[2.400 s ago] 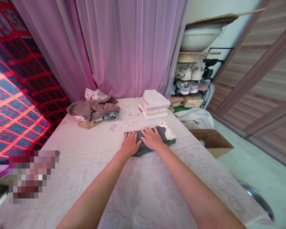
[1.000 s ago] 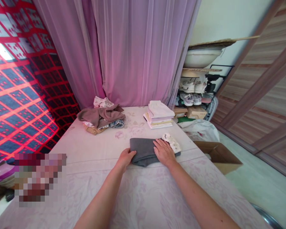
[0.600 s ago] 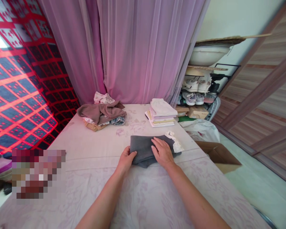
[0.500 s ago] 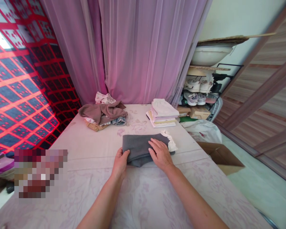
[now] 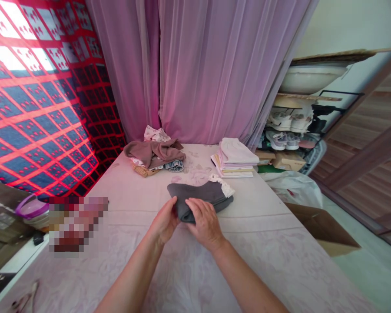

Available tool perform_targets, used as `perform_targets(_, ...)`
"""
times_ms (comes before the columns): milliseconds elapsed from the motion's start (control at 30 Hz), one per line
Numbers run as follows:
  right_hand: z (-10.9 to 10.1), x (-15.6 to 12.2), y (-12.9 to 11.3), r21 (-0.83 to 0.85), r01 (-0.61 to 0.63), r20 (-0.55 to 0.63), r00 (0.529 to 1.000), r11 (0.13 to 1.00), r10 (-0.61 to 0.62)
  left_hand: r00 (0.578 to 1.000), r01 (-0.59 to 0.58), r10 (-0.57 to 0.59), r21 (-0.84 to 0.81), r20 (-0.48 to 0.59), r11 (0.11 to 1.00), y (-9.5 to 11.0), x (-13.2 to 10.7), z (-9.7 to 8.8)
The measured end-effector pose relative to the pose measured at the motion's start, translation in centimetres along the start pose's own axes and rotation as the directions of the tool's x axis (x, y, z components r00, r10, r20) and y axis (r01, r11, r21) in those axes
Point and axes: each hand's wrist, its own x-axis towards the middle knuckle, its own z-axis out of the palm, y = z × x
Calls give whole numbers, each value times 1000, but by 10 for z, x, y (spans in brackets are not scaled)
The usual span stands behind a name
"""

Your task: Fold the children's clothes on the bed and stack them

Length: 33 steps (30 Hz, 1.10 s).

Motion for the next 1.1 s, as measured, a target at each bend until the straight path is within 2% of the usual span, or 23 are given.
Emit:
perform_targets(67,-10,10,5,59,-80,-41,996,995,82,999,-55,54,120,5,991,13,3,-6)
perform_targets(167,-40,30,17,217,-189,-60,977,958,206,964,-231,262,345,-43,910,30,9,-13)
perform_targets(200,-53,38,21,282,-213,-55,970,935,238,947,-288,321,401,-16,870,34,11,-13)
perform_targets(267,-77,54,29,396,-242,-31,961,886,276,924,-377,363,444,119,813,41,13,-7)
perform_targets(367,-105,77,40,525,-242,9,960,816,279,874,-464,347,369,342,806,51,11,13)
perform_targets(433,-115,92,48,596,-241,46,962,766,267,840,-499,367,304,400,812,59,10,27)
perform_targets(533,-118,116,62,672,-257,140,965,695,221,833,-509,388,270,396,818,77,17,46)
perform_targets(633,-115,146,75,680,-267,206,963,683,171,866,-457,357,267,349,849,103,34,63)
perform_targets(733,-122,178,81,627,-203,130,979,752,156,871,-459,380,243,311,855,135,48,80)
perform_targets(833,-139,193,78,578,-115,-1,990,808,142,817,-529,435,194,378,826,159,46,93)
perform_targets(900,-145,183,74,536,-75,-67,989,841,131,768,-579,450,192,456,792,162,38,95)
perform_targets(967,-137,155,72,414,-17,-147,985,910,86,748,-605,436,244,501,758,148,27,88)
perform_targets(1033,-114,110,72,261,34,-180,984,965,14,780,-587,401,340,480,734,115,19,71)
perform_targets(1100,-82,56,73,167,29,-142,990,986,-6,840,-518,335,444,428,731,69,13,46)
